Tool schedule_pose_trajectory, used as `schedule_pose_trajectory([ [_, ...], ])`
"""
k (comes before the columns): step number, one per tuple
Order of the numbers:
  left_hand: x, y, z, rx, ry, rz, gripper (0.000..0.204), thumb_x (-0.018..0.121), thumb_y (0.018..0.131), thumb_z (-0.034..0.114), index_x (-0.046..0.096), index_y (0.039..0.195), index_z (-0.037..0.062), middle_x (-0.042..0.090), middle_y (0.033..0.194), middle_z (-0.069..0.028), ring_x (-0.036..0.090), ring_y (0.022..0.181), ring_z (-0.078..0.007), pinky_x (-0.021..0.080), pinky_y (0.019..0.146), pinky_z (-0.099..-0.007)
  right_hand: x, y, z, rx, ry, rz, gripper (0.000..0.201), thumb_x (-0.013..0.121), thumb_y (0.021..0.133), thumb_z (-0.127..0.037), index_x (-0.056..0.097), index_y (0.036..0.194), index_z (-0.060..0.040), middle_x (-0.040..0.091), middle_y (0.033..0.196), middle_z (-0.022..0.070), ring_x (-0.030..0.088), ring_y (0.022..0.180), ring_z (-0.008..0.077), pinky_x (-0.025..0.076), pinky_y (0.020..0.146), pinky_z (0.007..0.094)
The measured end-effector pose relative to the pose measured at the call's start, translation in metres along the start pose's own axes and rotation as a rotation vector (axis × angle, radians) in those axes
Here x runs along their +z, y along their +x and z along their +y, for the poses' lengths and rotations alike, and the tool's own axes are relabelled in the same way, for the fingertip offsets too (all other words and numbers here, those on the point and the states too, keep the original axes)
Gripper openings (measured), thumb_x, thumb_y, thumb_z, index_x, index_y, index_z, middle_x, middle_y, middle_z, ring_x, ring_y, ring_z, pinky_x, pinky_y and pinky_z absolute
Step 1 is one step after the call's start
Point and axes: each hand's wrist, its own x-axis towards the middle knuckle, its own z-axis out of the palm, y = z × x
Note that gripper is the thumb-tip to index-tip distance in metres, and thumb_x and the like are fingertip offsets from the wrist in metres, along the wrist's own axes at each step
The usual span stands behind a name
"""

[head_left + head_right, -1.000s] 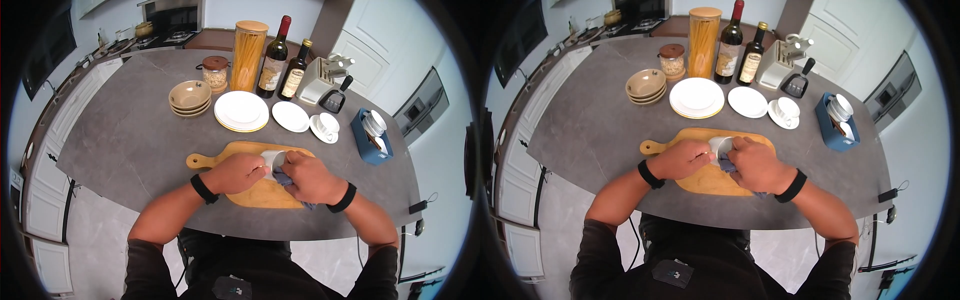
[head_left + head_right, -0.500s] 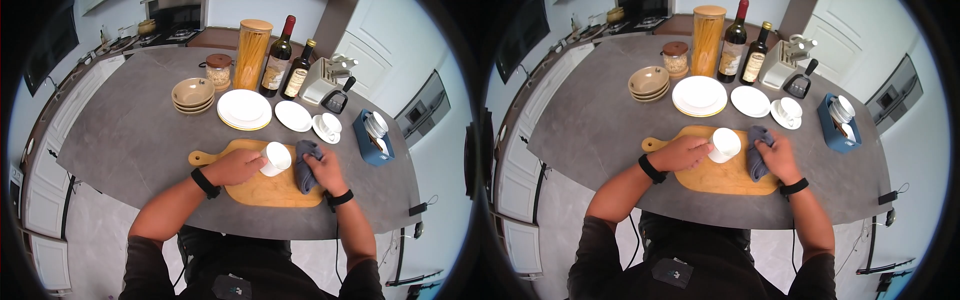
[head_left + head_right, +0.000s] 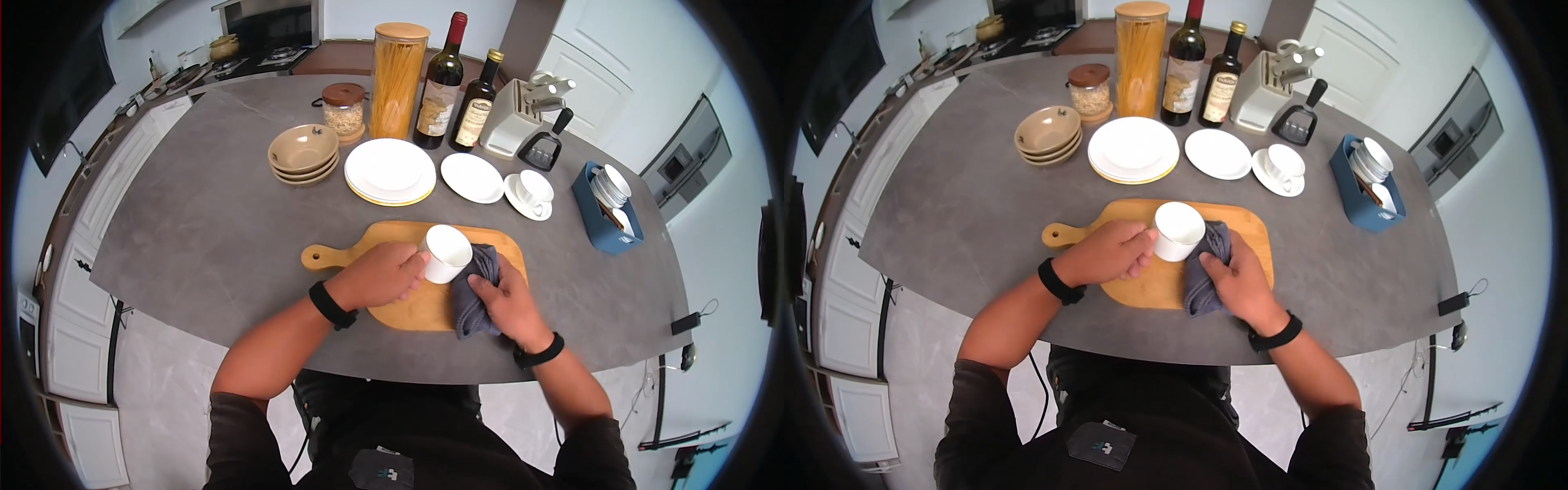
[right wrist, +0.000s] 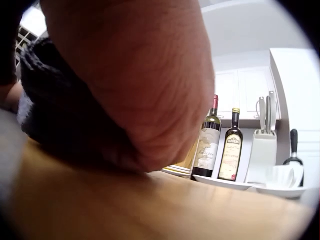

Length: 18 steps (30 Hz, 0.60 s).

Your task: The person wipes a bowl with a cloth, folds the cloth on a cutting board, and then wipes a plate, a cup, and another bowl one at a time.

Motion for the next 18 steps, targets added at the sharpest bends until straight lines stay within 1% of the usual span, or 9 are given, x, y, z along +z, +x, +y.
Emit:
schedule_pose_trajectory([
  [4, 0.014, 0.000, -0.005, -0.087, -0.125, -0.030, 0.043, 0.052, 0.116, 0.039, 0.063, 0.095, 0.0038, 0.066, 0.084, -0.0017, 0.065, 0.067, -0.0097, 0.054, 0.059, -0.0269, 0.029, -0.018, -0.004, -0.017, 0.164, 0.175, 0.045, 0.066, 0.105, -0.007, 0.053, 0.146, 0.0068, 0.069, 0.130, 0.0133, 0.064, 0.119, 0.0172, 0.051, 0.105, 0.0336],
  [6, 0.019, -0.001, -0.002, -0.100, -0.126, -0.032, 0.043, 0.052, 0.116, 0.039, 0.063, 0.095, 0.0039, 0.065, 0.084, -0.0016, 0.065, 0.066, -0.0098, 0.054, 0.058, -0.0267, 0.035, -0.019, 0.001, -0.025, 0.165, 0.205, 0.047, 0.066, 0.105, -0.006, 0.050, 0.147, 0.0074, 0.068, 0.130, 0.0158, 0.065, 0.118, 0.0211, 0.051, 0.106, 0.0356],
  [8, 0.021, -0.002, 0.000, -0.110, -0.122, -0.039, 0.043, 0.053, 0.116, 0.039, 0.063, 0.095, 0.0039, 0.065, 0.083, -0.0016, 0.065, 0.065, -0.0100, 0.054, 0.057, -0.0266, 0.039, -0.019, 0.006, -0.182, -0.127, 0.281, 0.048, 0.067, 0.104, -0.006, 0.050, 0.147, 0.0070, 0.066, 0.132, 0.0231, 0.067, 0.120, 0.0325, 0.052, 0.106, 0.0407],
  [9, 0.021, -0.001, 0.000, -0.121, -0.147, -0.044, 0.043, 0.053, 0.116, 0.040, 0.064, 0.096, 0.0035, 0.066, 0.084, -0.0017, 0.065, 0.065, -0.0103, 0.054, 0.056, -0.0265, 0.038, -0.020, 0.004, -0.236, -0.334, 0.313, 0.051, 0.066, 0.105, -0.005, 0.048, 0.152, 0.0056, 0.065, 0.135, 0.0189, 0.066, 0.121, 0.0275, 0.049, 0.110, 0.0364],
  [10, 0.022, 0.000, 0.000, -0.131, -0.174, -0.048, 0.043, 0.053, 0.116, 0.040, 0.065, 0.098, 0.0031, 0.066, 0.084, -0.0019, 0.065, 0.064, -0.0105, 0.053, 0.056, -0.0265, 0.038, -0.021, 0.000, -0.234, -0.335, 0.323, 0.051, 0.066, 0.105, -0.005, 0.048, 0.152, 0.0056, 0.065, 0.135, 0.0189, 0.066, 0.121, 0.0275, 0.049, 0.110, 0.0364],
  [12, 0.025, 0.000, 0.001, -0.138, -0.181, -0.064, 0.043, 0.053, 0.116, 0.040, 0.066, 0.099, 0.0027, 0.066, 0.084, -0.0019, 0.066, 0.064, -0.0106, 0.053, 0.055, -0.0265, 0.042, -0.020, -0.009, -0.254, -0.476, 0.349, 0.053, 0.066, 0.103, -0.003, 0.047, 0.152, 0.0059, 0.063, 0.133, 0.0228, 0.066, 0.120, 0.0346, 0.050, 0.109, 0.0395],
  [14, 0.025, 0.000, 0.001, -0.147, -0.188, -0.076, 0.044, 0.053, 0.116, 0.041, 0.067, 0.101, 0.0023, 0.066, 0.084, -0.0020, 0.066, 0.064, -0.0108, 0.053, 0.055, -0.0265, 0.049, -0.019, -0.004, -0.266, -0.465, 0.374, 0.054, 0.066, 0.102, -0.002, 0.047, 0.152, 0.0060, 0.063, 0.131, 0.0245, 0.065, 0.121, 0.0369, 0.050, 0.108, 0.0421],
  [16, 0.025, -0.001, 0.002, -0.186, -0.252, -0.085, 0.046, 0.051, 0.116, 0.043, 0.068, 0.103, 0.0016, 0.065, 0.083, -0.0018, 0.065, 0.064, -0.0108, 0.052, 0.054, -0.0265, 0.054, -0.019, 0.004, -0.280, -0.353, 0.396, 0.057, 0.068, 0.100, -0.002, 0.045, 0.151, 0.0058, 0.058, 0.134, 0.0301, 0.061, 0.122, 0.0472, 0.050, 0.106, 0.0481],
  [18, 0.026, 0.001, -0.003, -0.172, -0.260, -0.083, 0.047, 0.050, 0.117, 0.043, 0.068, 0.103, 0.0016, 0.064, 0.083, -0.0016, 0.064, 0.062, -0.0106, 0.052, 0.054, -0.0263, 0.064, -0.021, 0.012, -0.226, -0.154, 0.394, 0.057, 0.067, 0.100, -0.001, 0.044, 0.152, 0.0062, 0.057, 0.134, 0.0299, 0.060, 0.123, 0.0468, 0.049, 0.107, 0.0473],
])
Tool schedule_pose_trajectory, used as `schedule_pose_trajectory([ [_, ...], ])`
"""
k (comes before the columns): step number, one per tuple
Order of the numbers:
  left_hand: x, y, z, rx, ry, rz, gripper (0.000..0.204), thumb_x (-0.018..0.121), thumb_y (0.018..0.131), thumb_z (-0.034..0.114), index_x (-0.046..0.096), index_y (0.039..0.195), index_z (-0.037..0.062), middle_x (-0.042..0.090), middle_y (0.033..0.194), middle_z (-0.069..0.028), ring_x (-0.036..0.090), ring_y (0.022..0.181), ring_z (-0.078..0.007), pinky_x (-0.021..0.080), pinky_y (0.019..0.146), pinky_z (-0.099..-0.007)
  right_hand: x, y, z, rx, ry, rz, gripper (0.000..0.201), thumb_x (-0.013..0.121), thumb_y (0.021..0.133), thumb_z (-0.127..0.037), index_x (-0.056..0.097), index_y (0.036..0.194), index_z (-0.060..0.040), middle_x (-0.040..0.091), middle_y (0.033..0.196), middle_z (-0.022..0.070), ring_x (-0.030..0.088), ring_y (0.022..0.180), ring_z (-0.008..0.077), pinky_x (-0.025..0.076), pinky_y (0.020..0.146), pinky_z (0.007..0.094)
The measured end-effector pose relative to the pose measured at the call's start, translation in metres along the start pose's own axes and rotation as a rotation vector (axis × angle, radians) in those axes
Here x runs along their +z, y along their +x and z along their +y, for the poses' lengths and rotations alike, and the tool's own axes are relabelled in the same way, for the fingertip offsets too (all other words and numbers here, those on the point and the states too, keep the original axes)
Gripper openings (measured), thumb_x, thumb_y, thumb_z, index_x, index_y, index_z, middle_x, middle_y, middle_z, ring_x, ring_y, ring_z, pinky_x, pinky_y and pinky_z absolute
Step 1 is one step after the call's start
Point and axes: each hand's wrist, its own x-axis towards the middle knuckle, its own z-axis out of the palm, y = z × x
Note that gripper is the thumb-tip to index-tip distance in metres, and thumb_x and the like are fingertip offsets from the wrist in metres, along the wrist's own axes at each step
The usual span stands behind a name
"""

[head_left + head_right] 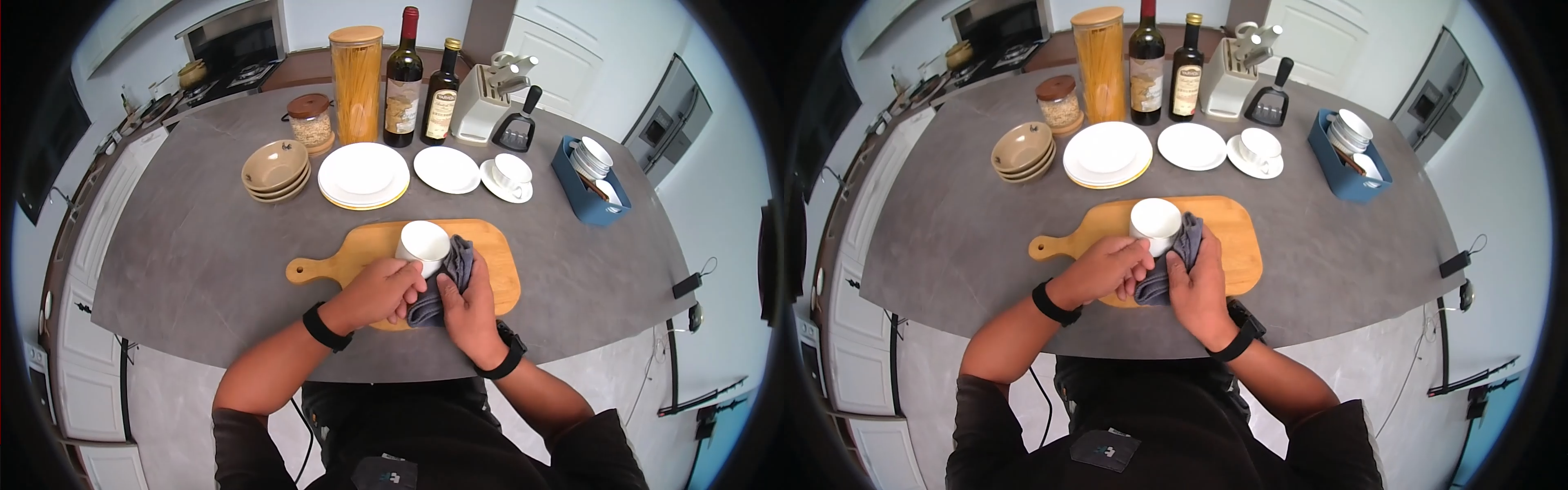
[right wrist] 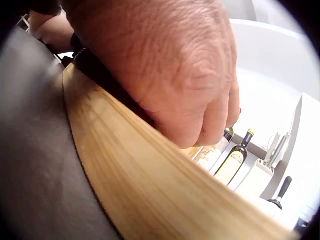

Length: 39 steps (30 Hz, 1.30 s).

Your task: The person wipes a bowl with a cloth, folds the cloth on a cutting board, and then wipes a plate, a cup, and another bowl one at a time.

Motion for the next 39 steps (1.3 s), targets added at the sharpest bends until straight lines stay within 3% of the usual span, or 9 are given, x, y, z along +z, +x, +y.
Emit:
schedule_pose_trajectory([
  [2, 0.001, 0.001, -0.001, 0.017, -0.010, 0.006, 0.047, 0.050, 0.117, 0.043, 0.067, 0.103, 0.0016, 0.063, 0.083, -0.0015, 0.062, 0.061, -0.0105, 0.051, 0.053, -0.0262, 0.005, -0.008, -0.001, 0.086, 0.185, 0.008, 0.057, 0.066, 0.100, 0.000, 0.044, 0.152, 0.0067, 0.056, 0.135, 0.0296, 0.060, 0.123, 0.0464, 0.048, 0.109, 0.0464],
  [6, 0.000, 0.001, -0.004, 0.061, -0.043, 0.084, 0.045, 0.049, 0.117, 0.042, 0.063, 0.098, 0.0030, 0.060, 0.079, -0.0004, 0.057, 0.057, -0.0101, 0.048, 0.050, -0.0270, 0.000, -0.015, -0.020, -0.180, -0.128, -0.016, 0.066, 0.069, 0.092, 0.004, 0.046, 0.154, 0.0032, 0.055, 0.137, 0.0265, 0.060, 0.122, 0.0452, 0.050, 0.106, 0.0455],
  [9, -0.003, -0.001, -0.001, 0.044, -0.071, 0.096, 0.043, 0.048, 0.116, 0.039, 0.061, 0.095, 0.0038, 0.058, 0.076, 0.0003, 0.055, 0.055, -0.0100, 0.046, 0.048, -0.0279, -0.014, 0.002, -0.032, -0.452, -0.353, -0.146, 0.078, 0.071, 0.072, 0.013, 0.059, 0.146, -0.0055, 0.061, 0.127, 0.0206, 0.064, 0.114, 0.0436, 0.057, 0.092, 0.0469],
  [14, -0.008, -0.002, 0.004, 0.012, -0.147, 0.083, 0.038, 0.051, 0.115, 0.038, 0.057, 0.091, 0.0094, 0.057, 0.076, -0.0002, 0.052, 0.054, -0.0092, 0.041, 0.047, -0.0267, -0.047, 0.033, -0.008, -0.574, -0.489, -0.220, 0.067, 0.073, 0.070, 0.011, 0.067, 0.134, -0.0062, 0.065, 0.118, 0.0158, 0.066, 0.106, 0.0414, 0.057, 0.090, 0.0489],
  [19, -0.007, -0.003, 0.006, -0.006, -0.186, -0.062, 0.038, 0.052, 0.114, 0.035, 0.053, 0.085, 0.0119, 0.053, 0.069, -0.0004, 0.048, 0.051, -0.0113, 0.040, 0.047, -0.0292, -0.068, 0.071, 0.032, -0.244, -0.417, -0.149, 0.049, 0.075, 0.080, 0.006, 0.070, 0.127, -0.0019, 0.066, 0.113, 0.0187, 0.068, 0.104, 0.0444, 0.057, 0.090, 0.0512],
  [23, -0.003, -0.002, 0.012, -0.066, -0.095, -0.064, 0.038, 0.052, 0.114, 0.035, 0.054, 0.084, 0.0115, 0.053, 0.066, -0.0007, 0.050, 0.051, -0.0115, 0.041, 0.047, -0.0291, -0.067, 0.081, 0.038, -0.306, -0.401, -0.217, 0.043, 0.074, 0.087, 0.005, 0.068, 0.130, 0.0000, 0.071, 0.114, 0.0179, 0.072, 0.102, 0.0382, 0.058, 0.091, 0.0458],
  [25, -0.006, 0.000, 0.010, -0.022, -0.125, 0.027, 0.038, 0.052, 0.114, 0.036, 0.055, 0.087, 0.0098, 0.056, 0.068, -0.0015, 0.052, 0.052, -0.0117, 0.041, 0.047, -0.0289, -0.055, 0.077, 0.043, -0.008, 0.017, -0.269, 0.036, 0.074, 0.094, 0.002, 0.069, 0.130, 0.0009, 0.076, 0.114, 0.0119, 0.074, 0.102, 0.0233, 0.058, 0.092, 0.0364],
  [28, -0.010, 0.002, 0.011, 0.033, -0.035, 0.111, 0.038, 0.053, 0.115, 0.039, 0.057, 0.094, 0.0073, 0.058, 0.071, -0.0017, 0.055, 0.053, -0.0109, 0.044, 0.047, -0.0274, -0.046, 0.076, 0.044, 0.235, 0.410, -0.306, 0.029, 0.071, 0.100, -0.001, 0.070, 0.129, 0.0026, 0.078, 0.114, 0.0060, 0.070, 0.103, 0.0111, 0.056, 0.093, 0.0296],
  [39, -0.016, -0.001, 0.021, 0.172, 0.070, 0.111, 0.028, 0.062, 0.115, 0.030, 0.059, 0.107, 0.0034, 0.065, 0.077, -0.0017, 0.063, 0.061, -0.0090, 0.051, 0.054, -0.0250, -0.039, 0.087, 0.041, 0.233, 0.425, -0.403, 0.027, 0.066, 0.105, -0.006, 0.068, 0.131, 0.0017, 0.075, 0.113, 0.0034, 0.068, 0.104, 0.0096, 0.055, 0.094, 0.0288],
])
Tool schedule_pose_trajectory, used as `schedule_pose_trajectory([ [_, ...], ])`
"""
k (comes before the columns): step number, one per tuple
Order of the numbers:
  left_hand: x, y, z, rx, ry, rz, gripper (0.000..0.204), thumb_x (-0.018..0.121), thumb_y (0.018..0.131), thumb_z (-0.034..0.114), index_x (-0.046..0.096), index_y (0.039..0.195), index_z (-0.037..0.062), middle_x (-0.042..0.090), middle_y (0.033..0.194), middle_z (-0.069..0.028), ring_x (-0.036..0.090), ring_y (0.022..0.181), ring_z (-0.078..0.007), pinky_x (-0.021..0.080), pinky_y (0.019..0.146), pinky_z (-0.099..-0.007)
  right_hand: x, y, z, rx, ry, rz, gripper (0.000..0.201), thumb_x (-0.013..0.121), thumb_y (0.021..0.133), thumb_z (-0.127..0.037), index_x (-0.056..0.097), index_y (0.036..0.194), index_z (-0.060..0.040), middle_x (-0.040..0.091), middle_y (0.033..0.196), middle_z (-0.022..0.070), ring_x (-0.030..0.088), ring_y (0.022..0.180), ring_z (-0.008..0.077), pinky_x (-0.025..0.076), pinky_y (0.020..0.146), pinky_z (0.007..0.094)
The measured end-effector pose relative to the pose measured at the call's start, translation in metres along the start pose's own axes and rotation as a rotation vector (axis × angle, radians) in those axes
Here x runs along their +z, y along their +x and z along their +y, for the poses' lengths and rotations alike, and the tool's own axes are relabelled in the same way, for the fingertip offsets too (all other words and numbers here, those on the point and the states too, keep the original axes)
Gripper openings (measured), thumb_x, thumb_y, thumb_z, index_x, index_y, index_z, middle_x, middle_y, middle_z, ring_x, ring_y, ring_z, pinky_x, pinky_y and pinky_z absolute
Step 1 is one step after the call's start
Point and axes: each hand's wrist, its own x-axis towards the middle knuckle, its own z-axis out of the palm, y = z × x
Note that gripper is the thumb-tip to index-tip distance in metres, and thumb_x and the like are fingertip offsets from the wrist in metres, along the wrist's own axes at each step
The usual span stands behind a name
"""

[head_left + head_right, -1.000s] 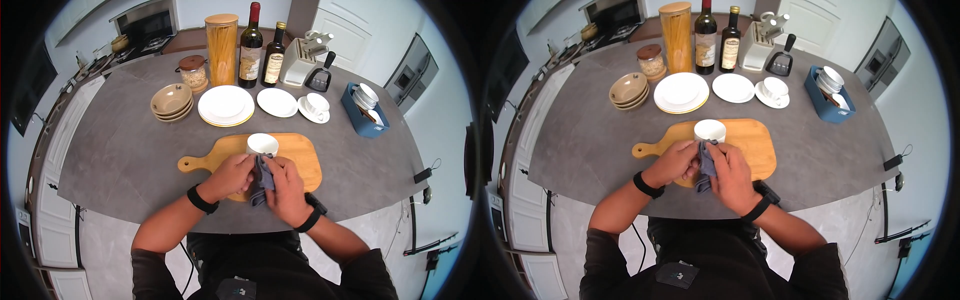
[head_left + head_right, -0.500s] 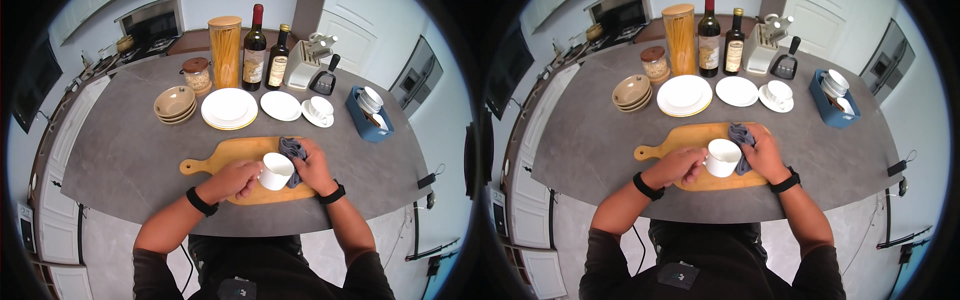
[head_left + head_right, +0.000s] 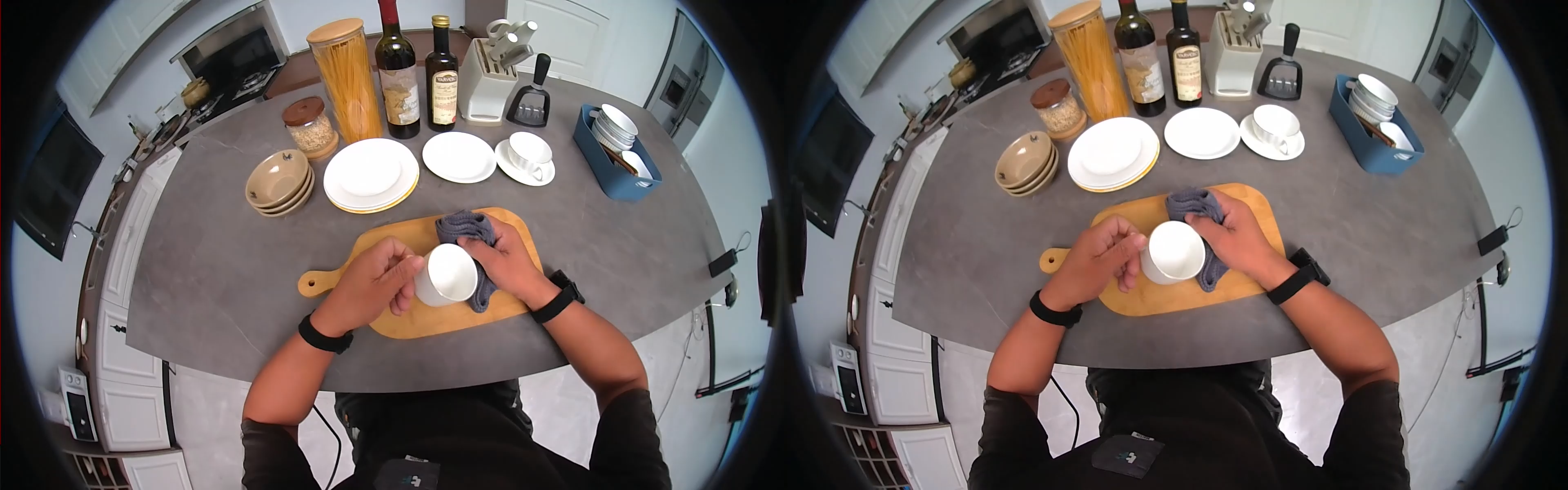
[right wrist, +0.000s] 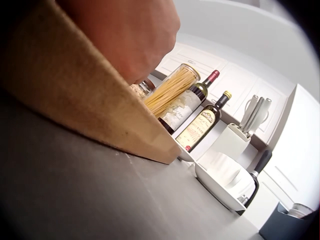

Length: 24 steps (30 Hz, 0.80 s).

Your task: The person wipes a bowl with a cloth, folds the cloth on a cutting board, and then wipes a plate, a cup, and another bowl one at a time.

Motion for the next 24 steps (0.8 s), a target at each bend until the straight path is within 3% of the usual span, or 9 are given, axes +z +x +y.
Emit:
schedule_pose_trajectory([
  [5, -0.002, 0.001, -0.001, 0.090, 0.110, 0.135, 0.022, 0.068, 0.111, 0.023, 0.060, 0.111, 0.0026, 0.065, 0.076, -0.0015, 0.060, 0.062, -0.0079, 0.048, 0.057, -0.0246, 0.001, 0.005, -0.001, -0.115, 0.011, -0.135, 0.030, 0.070, 0.105, -0.010, 0.066, 0.132, 0.0009, 0.072, 0.116, 0.0046, 0.067, 0.106, 0.0105, 0.055, 0.094, 0.0292],
  [7, -0.003, 0.002, -0.006, 0.346, 0.499, 0.201, 0.023, 0.074, 0.107, 0.019, 0.060, 0.115, 0.0021, 0.064, 0.074, -0.0011, 0.055, 0.061, -0.0077, 0.046, 0.058, -0.0265, 0.003, 0.006, 0.002, -0.120, -0.029, -0.139, 0.034, 0.074, 0.102, -0.009, 0.066, 0.134, 0.0010, 0.071, 0.117, 0.0057, 0.066, 0.106, 0.0111, 0.056, 0.093, 0.0299],
  [11, 0.007, 0.004, -0.005, 0.467, 0.554, 0.229, 0.033, 0.082, 0.100, 0.017, 0.060, 0.119, 0.0020, 0.058, 0.067, 0.0003, 0.053, 0.059, -0.0090, 0.045, 0.058, -0.0284, 0.001, 0.005, 0.006, -0.148, -0.151, -0.068, 0.036, 0.076, 0.100, -0.007, 0.066, 0.132, 0.0024, 0.072, 0.111, 0.0084, 0.067, 0.102, 0.0123, 0.056, 0.090, 0.0310],
  [13, 0.010, -0.001, -0.002, 0.354, 0.490, 0.212, 0.054, 0.093, 0.090, 0.024, 0.059, 0.126, 0.0031, 0.062, 0.082, -0.0039, 0.059, 0.074, -0.0108, 0.046, 0.065, -0.0297, 0.002, 0.004, 0.003, -0.128, -0.164, -0.058, 0.036, 0.076, 0.099, -0.007, 0.066, 0.132, 0.0027, 0.072, 0.110, 0.0090, 0.067, 0.101, 0.0123, 0.056, 0.089, 0.0311],
  [14, 0.012, 0.000, -0.003, 0.350, 0.486, 0.211, 0.054, 0.093, 0.090, 0.024, 0.059, 0.126, 0.0031, 0.062, 0.082, -0.0039, 0.059, 0.074, -0.0108, 0.046, 0.065, -0.0297, 0.001, 0.003, 0.002, -0.114, -0.182, -0.046, 0.035, 0.077, 0.099, -0.007, 0.066, 0.131, 0.0030, 0.072, 0.109, 0.0096, 0.067, 0.100, 0.0123, 0.056, 0.089, 0.0312],
  [16, 0.014, 0.003, -0.006, 0.450, 0.566, 0.257, 0.080, 0.098, 0.080, 0.040, 0.056, 0.134, -0.0011, 0.067, 0.109, -0.0165, 0.065, 0.096, -0.0291, 0.053, 0.081, -0.0401, 0.002, 0.002, 0.005, -0.116, -0.179, -0.036, 0.033, 0.075, 0.100, -0.004, 0.066, 0.131, 0.0018, 0.072, 0.109, 0.0049, 0.065, 0.100, 0.0088, 0.055, 0.089, 0.0282],
  [17, 0.016, 0.005, -0.011, 0.445, 0.564, 0.263, 0.080, 0.098, 0.080, 0.040, 0.056, 0.134, -0.0011, 0.067, 0.109, -0.0165, 0.065, 0.096, -0.0291, 0.053, 0.081, -0.0401, 0.004, 0.002, 0.006, -0.122, -0.174, -0.024, 0.030, 0.074, 0.101, -0.002, 0.066, 0.130, 0.0006, 0.072, 0.110, 0.0003, 0.063, 0.099, 0.0054, 0.054, 0.089, 0.0251],
  [19, 0.020, 0.010, -0.021, 0.503, 0.679, 0.187, 0.099, 0.102, 0.072, 0.044, 0.052, 0.144, -0.0021, 0.061, 0.133, -0.0229, 0.062, 0.120, -0.0393, 0.052, 0.102, -0.0470, 0.008, -0.001, 0.001, -0.078, -0.109, -0.026, 0.029, 0.074, 0.101, -0.002, 0.067, 0.130, 0.0006, 0.071, 0.110, 0.0003, 0.063, 0.100, 0.0056, 0.054, 0.090, 0.0256],
  [24, 0.020, 0.007, -0.022, 0.358, 0.613, 0.114, 0.107, 0.104, 0.070, 0.041, 0.047, 0.151, 0.0016, 0.062, 0.137, -0.0203, 0.064, 0.125, -0.0348, 0.052, 0.109, -0.0443, 0.010, -0.005, 0.003, -0.023, -0.011, -0.035, 0.033, 0.076, 0.101, -0.004, 0.068, 0.133, 0.0019, 0.075, 0.114, 0.0038, 0.067, 0.105, 0.0079, 0.056, 0.092, 0.0276],
])
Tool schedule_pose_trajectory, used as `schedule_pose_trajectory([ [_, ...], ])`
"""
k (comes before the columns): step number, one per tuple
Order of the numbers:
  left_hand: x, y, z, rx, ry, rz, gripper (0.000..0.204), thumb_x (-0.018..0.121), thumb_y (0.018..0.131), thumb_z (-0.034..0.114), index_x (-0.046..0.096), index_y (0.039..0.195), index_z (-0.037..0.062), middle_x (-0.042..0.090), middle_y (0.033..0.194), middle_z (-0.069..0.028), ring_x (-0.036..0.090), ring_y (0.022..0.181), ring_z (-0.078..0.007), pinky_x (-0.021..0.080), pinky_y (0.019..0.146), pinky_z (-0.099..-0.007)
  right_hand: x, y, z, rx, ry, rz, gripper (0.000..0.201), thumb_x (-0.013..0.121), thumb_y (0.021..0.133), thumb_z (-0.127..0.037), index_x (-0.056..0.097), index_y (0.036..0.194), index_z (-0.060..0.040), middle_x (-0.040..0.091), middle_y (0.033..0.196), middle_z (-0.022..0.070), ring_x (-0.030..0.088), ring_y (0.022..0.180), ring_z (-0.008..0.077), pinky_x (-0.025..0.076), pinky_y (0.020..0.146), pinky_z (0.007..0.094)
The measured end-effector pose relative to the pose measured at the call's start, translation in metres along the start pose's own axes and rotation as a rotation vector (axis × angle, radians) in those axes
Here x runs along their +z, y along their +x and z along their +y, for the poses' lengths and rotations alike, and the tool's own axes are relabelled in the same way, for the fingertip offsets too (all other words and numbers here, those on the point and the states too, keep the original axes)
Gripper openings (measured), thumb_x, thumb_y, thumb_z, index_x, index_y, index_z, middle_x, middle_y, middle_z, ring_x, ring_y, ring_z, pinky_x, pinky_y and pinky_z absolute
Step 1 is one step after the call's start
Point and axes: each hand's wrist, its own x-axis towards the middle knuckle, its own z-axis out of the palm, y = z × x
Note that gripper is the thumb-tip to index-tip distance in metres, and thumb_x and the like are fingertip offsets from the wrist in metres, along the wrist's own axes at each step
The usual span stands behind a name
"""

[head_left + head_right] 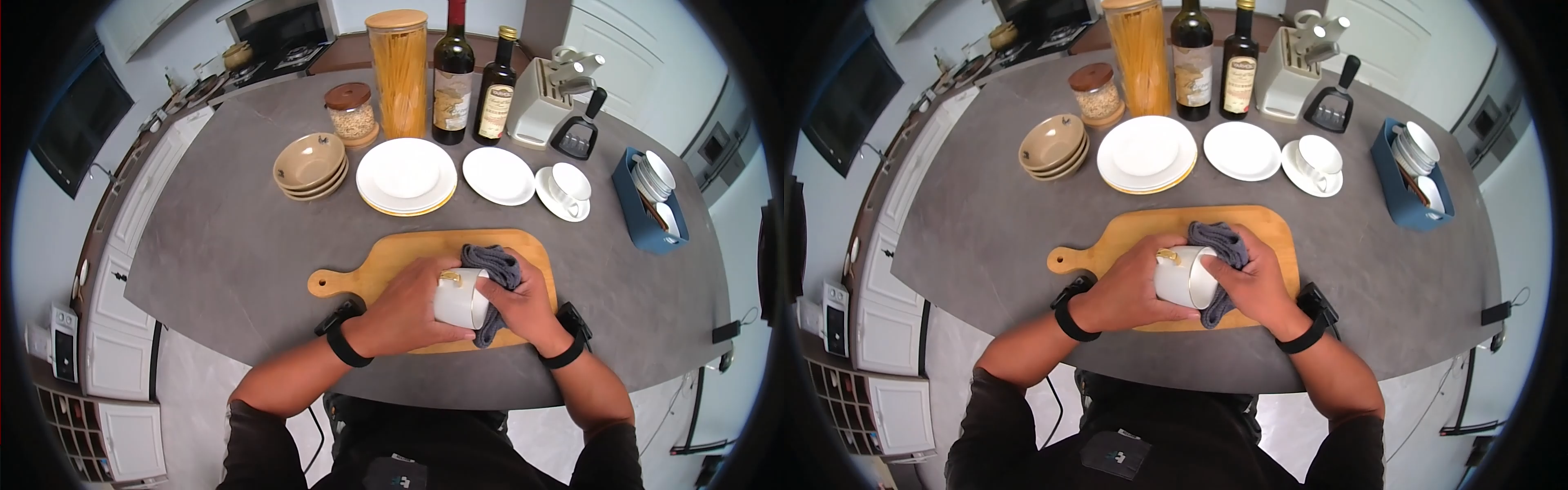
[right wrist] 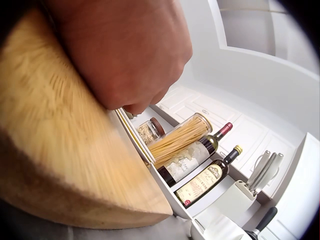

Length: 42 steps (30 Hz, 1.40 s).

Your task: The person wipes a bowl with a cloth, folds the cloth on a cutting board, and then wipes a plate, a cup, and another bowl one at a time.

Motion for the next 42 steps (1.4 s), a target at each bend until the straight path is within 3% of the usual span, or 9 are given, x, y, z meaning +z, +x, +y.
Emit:
schedule_pose_trajectory([
  [4, -0.010, -0.001, 0.009, -0.151, -0.326, -0.082, 0.102, 0.103, 0.077, 0.037, 0.045, 0.153, 0.0012, 0.060, 0.141, -0.0152, 0.061, 0.131, -0.0241, 0.050, 0.111, -0.0389, 0.003, 0.000, -0.011, -0.007, 0.112, -0.014, 0.038, 0.077, 0.103, -0.006, 0.066, 0.138, 0.0029, 0.074, 0.121, 0.0041, 0.067, 0.110, 0.0093, 0.055, 0.099, 0.0285],
  [13, -0.017, -0.002, 0.012, -0.089, -0.921, 0.020, 0.099, 0.091, 0.095, 0.028, 0.031, 0.169, 0.0016, 0.045, 0.160, -0.0126, 0.051, 0.146, -0.0228, 0.044, 0.122, -0.0393, -0.002, -0.006, -0.004, -0.019, 0.211, 0.002, 0.039, 0.071, 0.109, -0.016, 0.065, 0.142, 0.0039, 0.073, 0.128, 0.0054, 0.066, 0.116, 0.0109, 0.052, 0.105, 0.0297],
  [20, -0.020, -0.003, 0.006, -0.022, -0.692, -0.091, 0.103, 0.092, 0.093, 0.034, 0.030, 0.170, 0.0012, 0.053, 0.152, -0.0136, 0.056, 0.138, -0.0225, 0.049, 0.114, -0.0397, -0.009, -0.005, -0.004, -0.092, 0.154, 0.013, 0.020, 0.069, 0.105, -0.006, 0.068, 0.123, 0.0022, 0.070, 0.122, 0.0058, 0.065, 0.114, 0.0129, 0.049, 0.104, 0.0286],
  [23, -0.022, -0.004, 0.008, -0.110, -0.705, -0.146, 0.104, 0.094, 0.091, 0.034, 0.033, 0.169, 0.0026, 0.051, 0.157, -0.0139, 0.052, 0.146, -0.0231, 0.042, 0.122, -0.0405, -0.013, -0.005, 0.004, -0.178, 0.177, -0.007, 0.022, 0.069, 0.098, 0.000, 0.068, 0.120, 0.0007, 0.068, 0.126, 0.0109, 0.066, 0.117, 0.0185, 0.050, 0.105, 0.0319],
  [25, -0.023, -0.005, 0.005, -0.155, -0.610, -0.186, 0.103, 0.095, 0.088, 0.038, 0.036, 0.166, 0.0033, 0.058, 0.146, -0.0134, 0.059, 0.134, -0.0221, 0.047, 0.115, -0.0396, -0.017, -0.007, 0.000, -0.265, 0.088, -0.015, 0.021, 0.069, 0.097, 0.000, 0.068, 0.118, -0.0002, 0.067, 0.127, 0.0130, 0.066, 0.118, 0.0211, 0.050, 0.106, 0.0338],
  [33, -0.024, -0.007, 0.008, -0.100, -0.494, -0.112, 0.103, 0.097, 0.085, 0.043, 0.041, 0.163, 0.0042, 0.061, 0.135, -0.0113, 0.063, 0.121, -0.0208, 0.052, 0.104, -0.0379, -0.018, -0.011, -0.008, -0.422, -0.030, -0.002, 0.016, 0.070, 0.099, -0.011, 0.069, 0.112, -0.0004, 0.066, 0.128, 0.0182, 0.067, 0.117, 0.0297, 0.053, 0.104, 0.0413],
  [35, -0.024, -0.007, 0.004, -0.120, -0.492, -0.087, 0.102, 0.097, 0.085, 0.042, 0.042, 0.162, 0.0043, 0.061, 0.136, -0.0108, 0.063, 0.121, -0.0205, 0.052, 0.104, -0.0382, -0.019, -0.008, -0.014, -0.606, -0.163, -0.061, 0.014, 0.068, 0.098, -0.010, 0.071, 0.109, -0.0010, 0.066, 0.126, 0.0194, 0.068, 0.116, 0.0333, 0.054, 0.102, 0.0445],
  [40, -0.021, -0.006, -0.004, 0.047, -0.178, 0.031, 0.096, 0.100, 0.080, 0.030, 0.047, 0.157, 0.0068, 0.057, 0.142, -0.0139, 0.061, 0.128, -0.0289, 0.050, 0.108, -0.0417, -0.014, -0.009, -0.033, -0.768, -0.435, -0.132, 0.021, 0.075, 0.075, -0.006, 0.080, 0.095, -0.0056, 0.072, 0.120, 0.0126, 0.068, 0.111, 0.0387, 0.056, 0.096, 0.0475],
  [42, -0.026, -0.005, -0.001, 0.027, -0.162, 0.018, 0.094, 0.098, 0.080, 0.028, 0.047, 0.155, 0.0049, 0.056, 0.143, -0.0177, 0.059, 0.131, -0.0354, 0.048, 0.111, -0.0441, -0.013, -0.009, -0.038, -0.776, -0.480, -0.154, 0.023, 0.074, 0.074, -0.004, 0.080, 0.096, -0.0061, 0.072, 0.120, 0.0128, 0.068, 0.111, 0.0388, 0.057, 0.095, 0.0476],
])
